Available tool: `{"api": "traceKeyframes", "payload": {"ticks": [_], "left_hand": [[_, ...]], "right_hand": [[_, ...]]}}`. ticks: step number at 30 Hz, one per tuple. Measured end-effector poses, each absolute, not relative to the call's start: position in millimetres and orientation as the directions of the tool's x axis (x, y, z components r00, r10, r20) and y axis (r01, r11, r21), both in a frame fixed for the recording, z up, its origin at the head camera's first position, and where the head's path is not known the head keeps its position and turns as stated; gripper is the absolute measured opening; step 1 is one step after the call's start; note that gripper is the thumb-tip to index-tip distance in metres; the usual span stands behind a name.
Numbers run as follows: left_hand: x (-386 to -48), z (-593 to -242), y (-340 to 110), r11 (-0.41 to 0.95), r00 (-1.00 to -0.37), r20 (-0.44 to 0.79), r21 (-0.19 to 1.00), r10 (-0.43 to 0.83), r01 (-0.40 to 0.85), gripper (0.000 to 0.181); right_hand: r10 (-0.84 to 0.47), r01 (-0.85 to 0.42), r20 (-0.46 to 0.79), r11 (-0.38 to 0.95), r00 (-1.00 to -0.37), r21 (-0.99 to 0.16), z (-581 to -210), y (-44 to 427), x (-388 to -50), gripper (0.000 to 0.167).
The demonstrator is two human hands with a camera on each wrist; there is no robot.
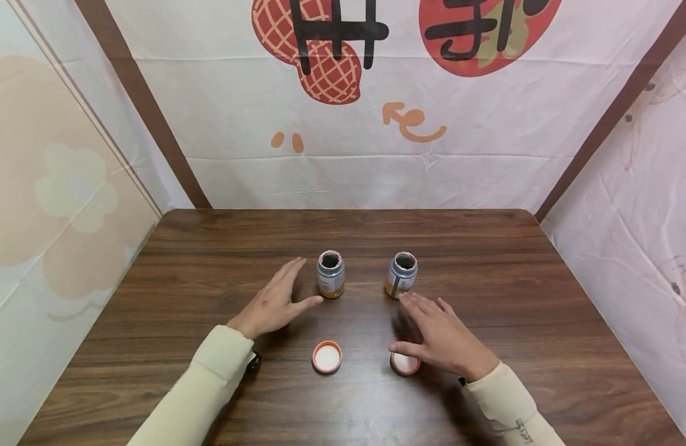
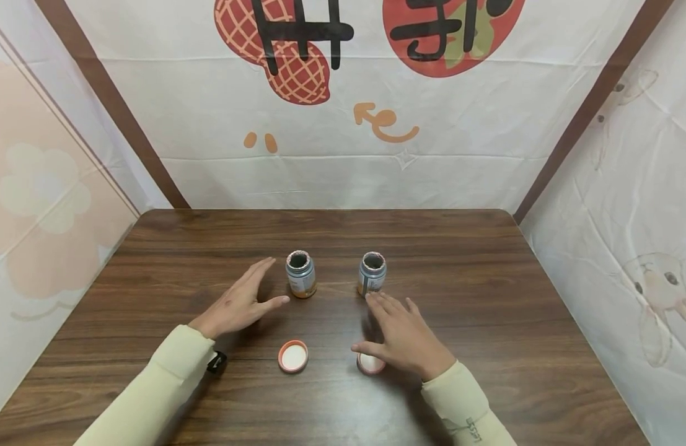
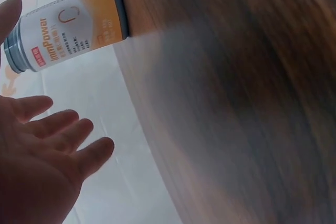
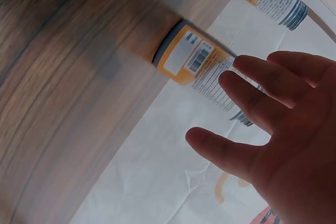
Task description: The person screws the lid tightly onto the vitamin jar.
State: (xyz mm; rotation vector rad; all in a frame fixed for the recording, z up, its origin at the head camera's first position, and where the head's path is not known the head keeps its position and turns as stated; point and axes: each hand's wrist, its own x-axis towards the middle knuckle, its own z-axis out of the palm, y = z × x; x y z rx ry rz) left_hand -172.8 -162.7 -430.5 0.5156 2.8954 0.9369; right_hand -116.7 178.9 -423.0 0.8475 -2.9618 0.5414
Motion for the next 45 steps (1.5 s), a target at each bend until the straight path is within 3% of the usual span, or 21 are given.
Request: {"api": "traceKeyframes", "payload": {"ticks": [20,35,45], "left_hand": [[-194.5,-439.7,-148.1,0.641,-0.939,0.080,0.712,0.333,0.288,0.089],[-200.1,-441.9,-136.7,0.599,-0.939,0.103,0.746,0.329,0.292,0.078],[-201.7,-446.9,-136.0,0.577,-0.947,0.099,0.772,0.307,0.268,0.075]], "right_hand": [[-0.614,-0.617,0.119,0.723,-0.780,-0.312,-422.8,144.6,-119.9,0.089],[-0.673,-0.667,0.089,0.690,-0.734,-0.282,-429.3,117.7,-118.5,0.090],[-0.696,-0.689,0.054,0.693,-0.716,-0.211,-434.9,90.8,-111.2,0.076]]}}
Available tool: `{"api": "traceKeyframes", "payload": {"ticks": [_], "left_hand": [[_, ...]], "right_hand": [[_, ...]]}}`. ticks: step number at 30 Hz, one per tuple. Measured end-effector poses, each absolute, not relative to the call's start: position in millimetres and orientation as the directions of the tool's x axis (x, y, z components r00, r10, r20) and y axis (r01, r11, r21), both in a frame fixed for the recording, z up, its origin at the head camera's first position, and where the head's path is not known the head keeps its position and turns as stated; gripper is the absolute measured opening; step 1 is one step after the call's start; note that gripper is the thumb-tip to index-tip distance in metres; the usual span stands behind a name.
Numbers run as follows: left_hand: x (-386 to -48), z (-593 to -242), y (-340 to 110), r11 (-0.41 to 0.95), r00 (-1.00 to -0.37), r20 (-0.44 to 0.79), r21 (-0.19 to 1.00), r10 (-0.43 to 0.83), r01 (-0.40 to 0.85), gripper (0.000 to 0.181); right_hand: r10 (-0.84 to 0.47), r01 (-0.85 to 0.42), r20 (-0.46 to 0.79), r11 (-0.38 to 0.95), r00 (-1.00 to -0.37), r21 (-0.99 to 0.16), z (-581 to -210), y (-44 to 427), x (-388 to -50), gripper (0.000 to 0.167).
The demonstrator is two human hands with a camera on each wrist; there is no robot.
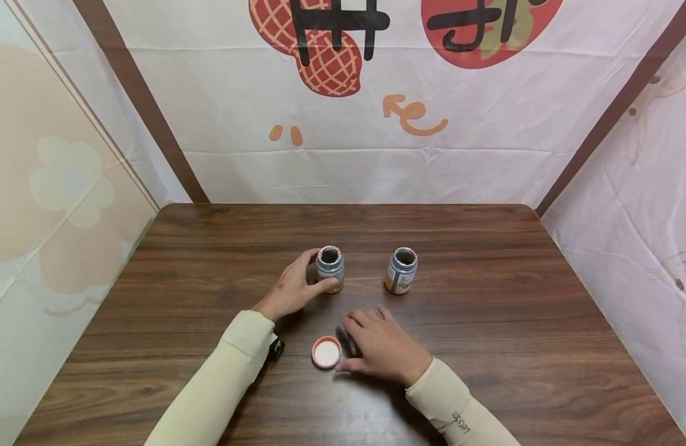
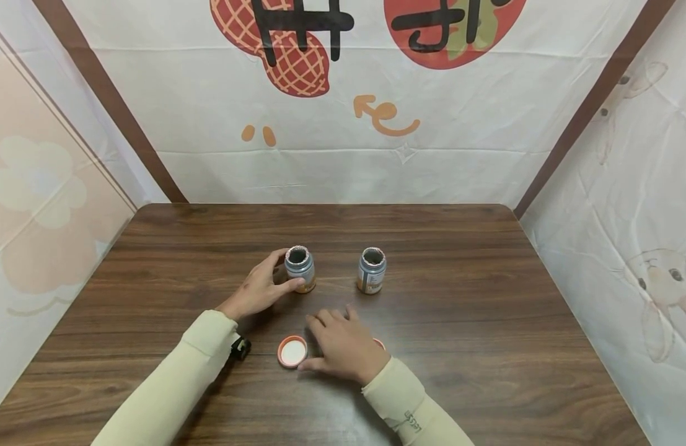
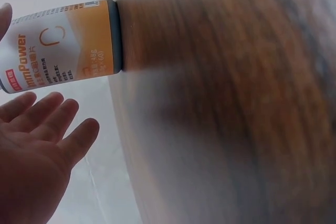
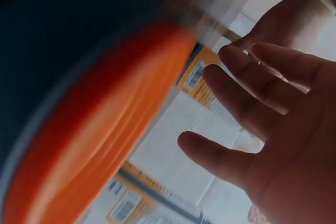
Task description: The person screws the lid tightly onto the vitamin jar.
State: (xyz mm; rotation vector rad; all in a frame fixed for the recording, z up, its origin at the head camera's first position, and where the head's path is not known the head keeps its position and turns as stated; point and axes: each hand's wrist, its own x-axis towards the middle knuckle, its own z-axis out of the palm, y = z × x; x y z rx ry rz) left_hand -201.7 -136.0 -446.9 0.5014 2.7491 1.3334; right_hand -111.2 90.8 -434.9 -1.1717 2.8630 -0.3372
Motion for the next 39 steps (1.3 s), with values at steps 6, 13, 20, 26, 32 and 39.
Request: {"api": "traceKeyframes", "payload": {"ticks": [6,13,20,26,32,39], "left_hand": [[-203.8,-449.4,-136.5,0.552,-0.953,0.076,0.801,0.293,0.234,0.070],[-203.9,-447.5,-135.1,0.533,-0.957,0.071,0.818,0.281,0.217,0.066],[-204.7,-446.5,-131.3,0.506,-0.952,0.097,0.829,0.289,0.238,0.064],[-207.0,-446.6,-128.6,0.512,-0.954,0.099,0.825,0.284,0.238,0.062],[-207.1,-447.9,-126.9,0.500,-0.955,0.091,0.836,0.283,0.228,0.057],[-203.0,-448.7,-126.8,0.451,-0.938,0.112,0.854,0.328,0.259,0.055]], "right_hand": [[-0.701,-0.700,0.061,0.696,-0.711,-0.162,-437.3,74.6,-108.7,0.069],[-0.699,-0.698,0.008,0.713,-0.715,-0.074,-440.1,62.0,-107.6,0.069],[-0.705,-0.705,0.008,0.709,-0.709,-0.008,-440.9,57.3,-108.7,0.063],[-0.720,-0.720,-0.007,0.694,-0.694,0.002,-439.6,56.2,-109.7,0.057],[-0.721,-0.720,0.014,0.692,-0.693,-0.042,-437.2,55.4,-110.8,0.051],[-0.721,-0.730,0.123,0.661,-0.682,-0.175,-432.1,63.0,-119.4,0.044]]}}
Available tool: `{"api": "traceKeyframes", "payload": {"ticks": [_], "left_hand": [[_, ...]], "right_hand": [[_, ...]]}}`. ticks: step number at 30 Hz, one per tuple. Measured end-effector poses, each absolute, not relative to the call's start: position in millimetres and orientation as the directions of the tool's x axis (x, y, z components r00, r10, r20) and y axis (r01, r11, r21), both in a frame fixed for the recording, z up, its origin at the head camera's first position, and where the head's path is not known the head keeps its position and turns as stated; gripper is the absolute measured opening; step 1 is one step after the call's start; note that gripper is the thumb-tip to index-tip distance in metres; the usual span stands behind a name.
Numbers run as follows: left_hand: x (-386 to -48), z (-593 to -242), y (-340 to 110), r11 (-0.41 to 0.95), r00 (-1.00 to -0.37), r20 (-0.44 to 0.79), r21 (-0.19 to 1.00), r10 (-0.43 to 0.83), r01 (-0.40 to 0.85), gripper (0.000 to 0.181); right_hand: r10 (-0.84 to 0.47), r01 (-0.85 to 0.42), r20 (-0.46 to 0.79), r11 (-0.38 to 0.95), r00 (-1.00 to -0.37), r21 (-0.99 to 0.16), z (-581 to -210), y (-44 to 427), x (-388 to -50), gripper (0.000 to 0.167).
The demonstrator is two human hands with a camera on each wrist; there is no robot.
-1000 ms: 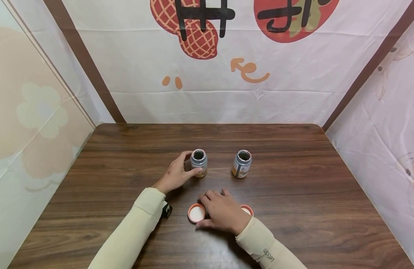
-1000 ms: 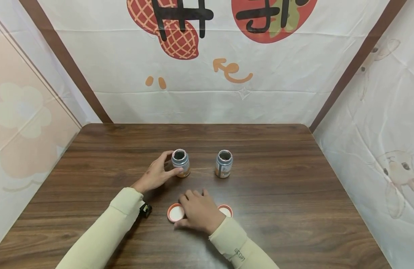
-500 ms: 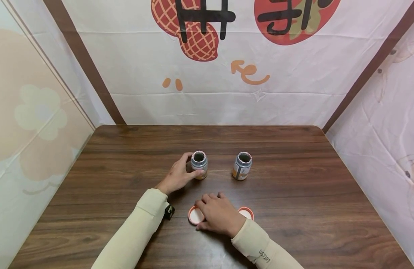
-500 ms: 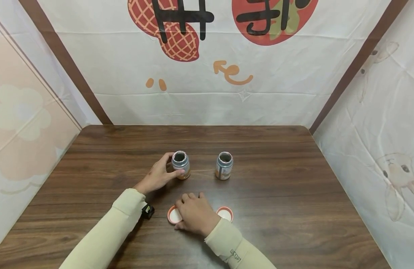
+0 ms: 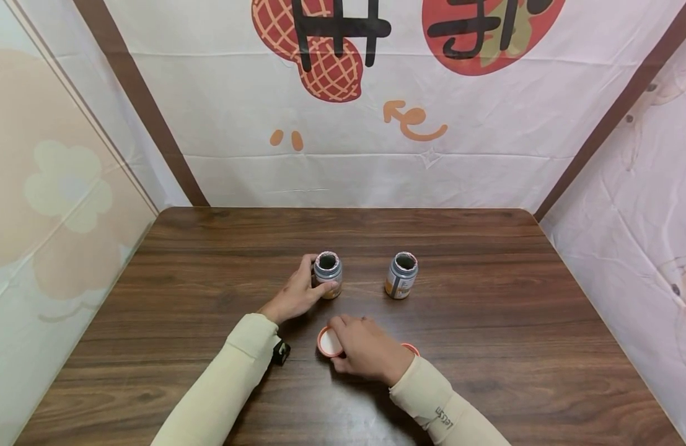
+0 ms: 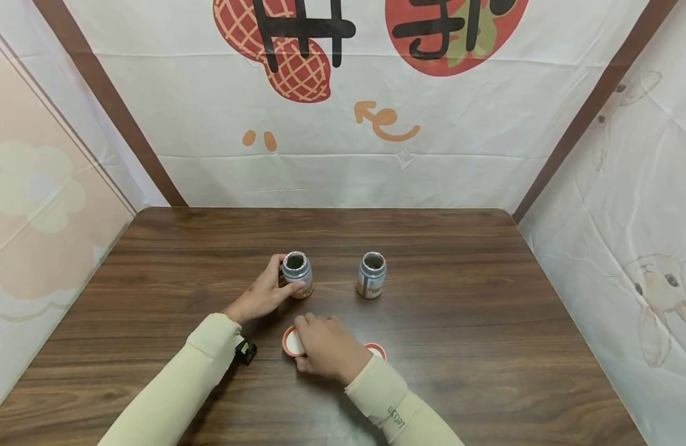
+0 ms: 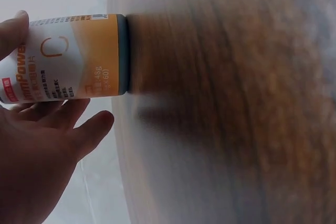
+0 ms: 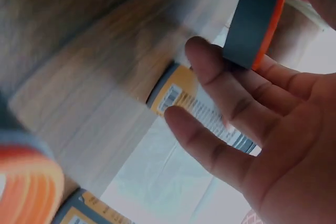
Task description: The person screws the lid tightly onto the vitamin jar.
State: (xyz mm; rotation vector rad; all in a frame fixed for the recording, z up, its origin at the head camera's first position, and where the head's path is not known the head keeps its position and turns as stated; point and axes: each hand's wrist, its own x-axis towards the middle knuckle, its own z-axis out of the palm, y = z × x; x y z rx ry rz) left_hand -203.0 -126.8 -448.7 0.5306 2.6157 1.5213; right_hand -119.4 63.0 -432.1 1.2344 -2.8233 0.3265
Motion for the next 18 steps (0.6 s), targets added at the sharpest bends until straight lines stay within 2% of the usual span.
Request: {"api": "traceKeyframes", "payload": {"ticks": [5,18], "left_hand": [[-201.4,-448.5,-128.1,0.435,-0.928,0.106,0.861,0.356,0.265,0.055],[-191.5,-444.7,-136.5,0.468,-0.917,0.100,0.835,0.387,0.289,0.058]], "right_hand": [[-0.713,-0.737,0.186,0.654,-0.676,-0.173,-428.4,67.9,-123.7,0.046],[-0.616,-0.659,0.234,0.709,-0.752,-0.251,-413.3,79.5,-133.1,0.048]]}}
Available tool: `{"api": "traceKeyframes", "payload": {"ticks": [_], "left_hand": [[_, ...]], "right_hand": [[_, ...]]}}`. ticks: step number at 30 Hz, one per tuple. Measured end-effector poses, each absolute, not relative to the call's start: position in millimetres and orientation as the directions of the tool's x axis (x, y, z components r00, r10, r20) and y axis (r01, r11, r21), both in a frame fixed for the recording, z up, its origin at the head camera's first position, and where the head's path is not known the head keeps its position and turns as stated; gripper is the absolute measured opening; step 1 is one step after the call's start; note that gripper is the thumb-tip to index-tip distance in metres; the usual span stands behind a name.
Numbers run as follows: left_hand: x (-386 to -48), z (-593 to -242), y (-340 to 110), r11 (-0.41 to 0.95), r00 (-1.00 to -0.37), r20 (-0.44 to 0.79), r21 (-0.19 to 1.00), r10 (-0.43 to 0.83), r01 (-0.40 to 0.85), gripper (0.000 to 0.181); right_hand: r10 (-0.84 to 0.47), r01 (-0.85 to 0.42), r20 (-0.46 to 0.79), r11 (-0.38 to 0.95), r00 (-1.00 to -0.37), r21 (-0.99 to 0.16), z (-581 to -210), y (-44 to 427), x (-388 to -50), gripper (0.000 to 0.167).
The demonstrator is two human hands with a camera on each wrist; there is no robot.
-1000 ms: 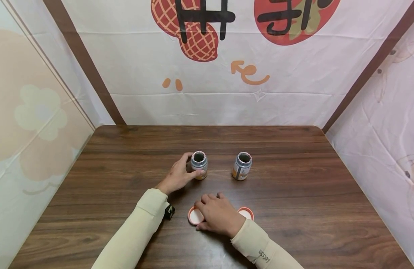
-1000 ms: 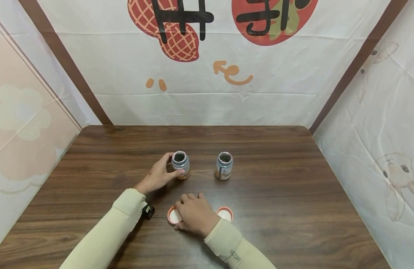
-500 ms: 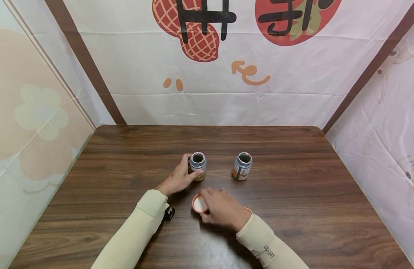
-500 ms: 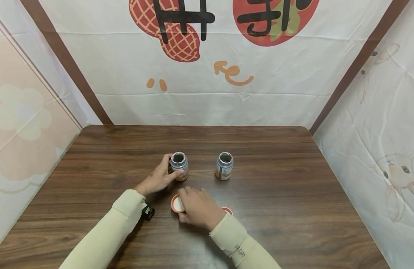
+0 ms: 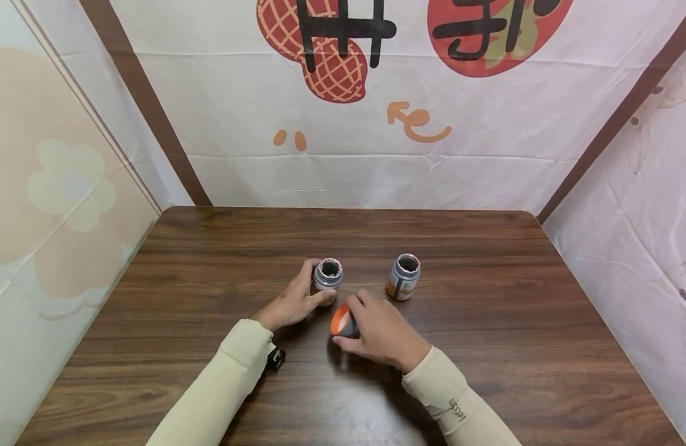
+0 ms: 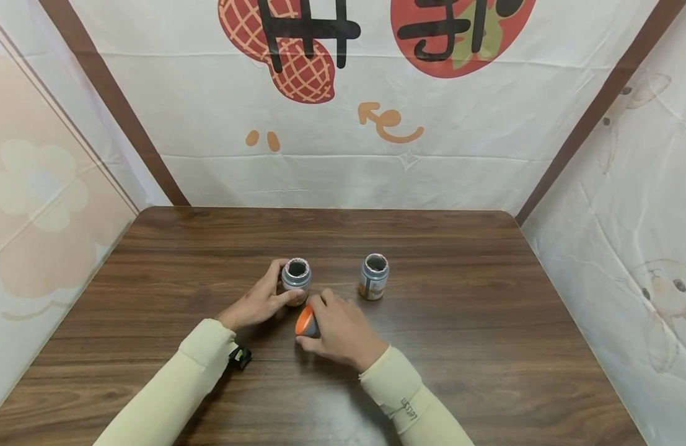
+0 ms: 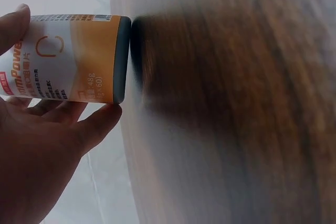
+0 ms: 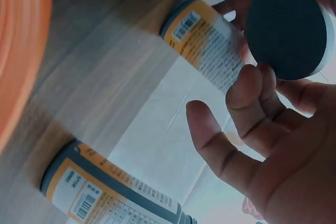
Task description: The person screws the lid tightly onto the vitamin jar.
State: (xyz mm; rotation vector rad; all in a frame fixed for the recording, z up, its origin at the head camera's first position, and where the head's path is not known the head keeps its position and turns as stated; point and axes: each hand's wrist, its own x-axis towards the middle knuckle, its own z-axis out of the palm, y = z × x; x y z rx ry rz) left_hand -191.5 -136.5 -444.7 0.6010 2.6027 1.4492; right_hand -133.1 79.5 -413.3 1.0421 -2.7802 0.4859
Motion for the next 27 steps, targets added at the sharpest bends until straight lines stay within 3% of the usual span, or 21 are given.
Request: {"api": "traceKeyframes", "payload": {"ticks": [10,15,22,27], "left_hand": [[-184.9,-442.8,-139.9,0.475,-0.891,0.132,0.807,0.435,0.351,0.059],[-180.1,-443.0,-140.8,0.470,-0.874,0.158,0.792,0.459,0.390,0.058],[-173.4,-441.9,-140.6,0.476,-0.865,0.168,0.777,0.473,0.411,0.058],[-168.2,-439.9,-140.5,0.490,-0.864,0.160,0.768,0.477,0.412,0.058]], "right_hand": [[-0.574,-0.653,0.312,0.651,-0.757,-0.388,-404.5,87.9,-140.6,0.042],[-0.544,-0.633,0.323,0.675,-0.774,-0.380,-398.6,91.9,-144.4,0.042],[-0.542,-0.646,0.360,0.696,-0.760,-0.315,-392.6,95.7,-150.0,0.059],[-0.540,-0.659,0.385,0.669,-0.748,-0.343,-390.7,95.4,-152.8,0.054]]}}
